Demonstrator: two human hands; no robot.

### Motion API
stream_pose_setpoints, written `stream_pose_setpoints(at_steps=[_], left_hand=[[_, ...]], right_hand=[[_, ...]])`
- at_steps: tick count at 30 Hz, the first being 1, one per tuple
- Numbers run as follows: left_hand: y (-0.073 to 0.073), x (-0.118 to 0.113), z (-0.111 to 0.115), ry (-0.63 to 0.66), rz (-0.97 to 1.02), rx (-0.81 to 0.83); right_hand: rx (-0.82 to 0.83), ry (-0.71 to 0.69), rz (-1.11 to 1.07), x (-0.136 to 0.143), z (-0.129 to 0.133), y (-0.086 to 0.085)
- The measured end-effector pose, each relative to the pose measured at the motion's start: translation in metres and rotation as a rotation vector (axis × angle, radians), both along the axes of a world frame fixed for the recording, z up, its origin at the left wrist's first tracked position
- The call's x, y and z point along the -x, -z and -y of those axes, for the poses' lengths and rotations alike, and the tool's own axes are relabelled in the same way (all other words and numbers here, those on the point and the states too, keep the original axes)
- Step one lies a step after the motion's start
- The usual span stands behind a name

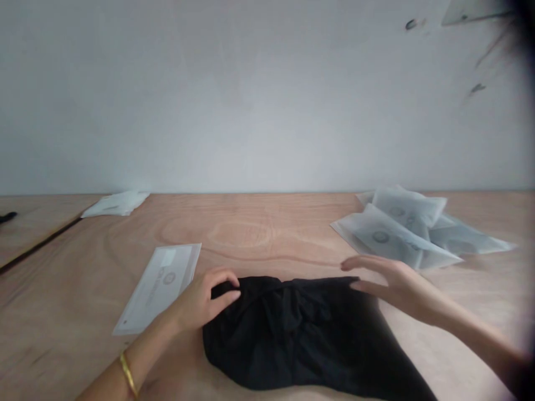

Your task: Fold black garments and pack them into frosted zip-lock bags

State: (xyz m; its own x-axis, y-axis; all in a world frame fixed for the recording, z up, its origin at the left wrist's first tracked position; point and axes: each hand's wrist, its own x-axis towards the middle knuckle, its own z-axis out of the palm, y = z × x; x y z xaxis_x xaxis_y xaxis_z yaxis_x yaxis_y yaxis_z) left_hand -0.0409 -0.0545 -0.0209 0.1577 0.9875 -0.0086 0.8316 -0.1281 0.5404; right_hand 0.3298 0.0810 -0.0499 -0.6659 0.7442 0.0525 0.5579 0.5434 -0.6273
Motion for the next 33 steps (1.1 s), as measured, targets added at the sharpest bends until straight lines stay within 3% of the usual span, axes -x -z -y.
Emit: stream_pose_setpoints(at_steps=[3, 7, 9, 12, 15, 17, 20, 23, 26, 29, 31, 33], left_hand=[[0.007, 0.0, -0.029, -0.11, -0.088, -0.056], [0.009, -0.003, -0.051, -0.135, -0.107, -0.115], [0.007, -0.007, -0.043, -0.136, -0.111, -0.176], [0.008, -0.012, -0.012, -0.052, -0.12, -0.193], [0.021, -0.011, 0.019, 0.07, -0.188, -0.214], [0.033, -0.008, 0.029, 0.117, -0.27, -0.269], [0.046, -0.001, 0.023, 0.133, -0.397, -0.426], [0.043, -0.001, 0.007, 0.142, -0.459, -0.569], [0.026, -0.018, -0.003, 0.098, -0.433, -0.685], [0.011, -0.053, -0.011, 0.034, -0.334, -0.803], [0.009, -0.078, -0.02, -0.002, -0.218, -0.693], [0.015, -0.097, -0.031, -0.071, -0.055, -0.413]], right_hand=[[-0.183, 0.053, 0.037, 0.025, -0.013, -0.002], [-0.237, 0.084, 0.036, 0.033, -0.021, -0.008], [-0.252, 0.099, 0.038, 0.024, -0.018, -0.009], [-0.268, 0.041, 0.065, 0.002, -0.001, 0.003], [-0.328, -0.06, 0.103, -0.024, 0.023, 0.028], [-0.39, -0.057, 0.116, -0.033, 0.035, 0.037], [-0.48, 0.001, 0.102, -0.019, 0.048, 0.028], [-0.502, 0.0, 0.062, 0.03, 0.066, 0.014], [-0.476, -0.135, 0.111, 0.082, 0.087, 0.02], [-0.485, -0.189, 0.148, 0.103, 0.102, 0.037], [-0.469, -0.186, 0.121, 0.096, 0.108, 0.04], [-0.446, -0.141, 0.064, 0.079, 0.112, 0.036]])
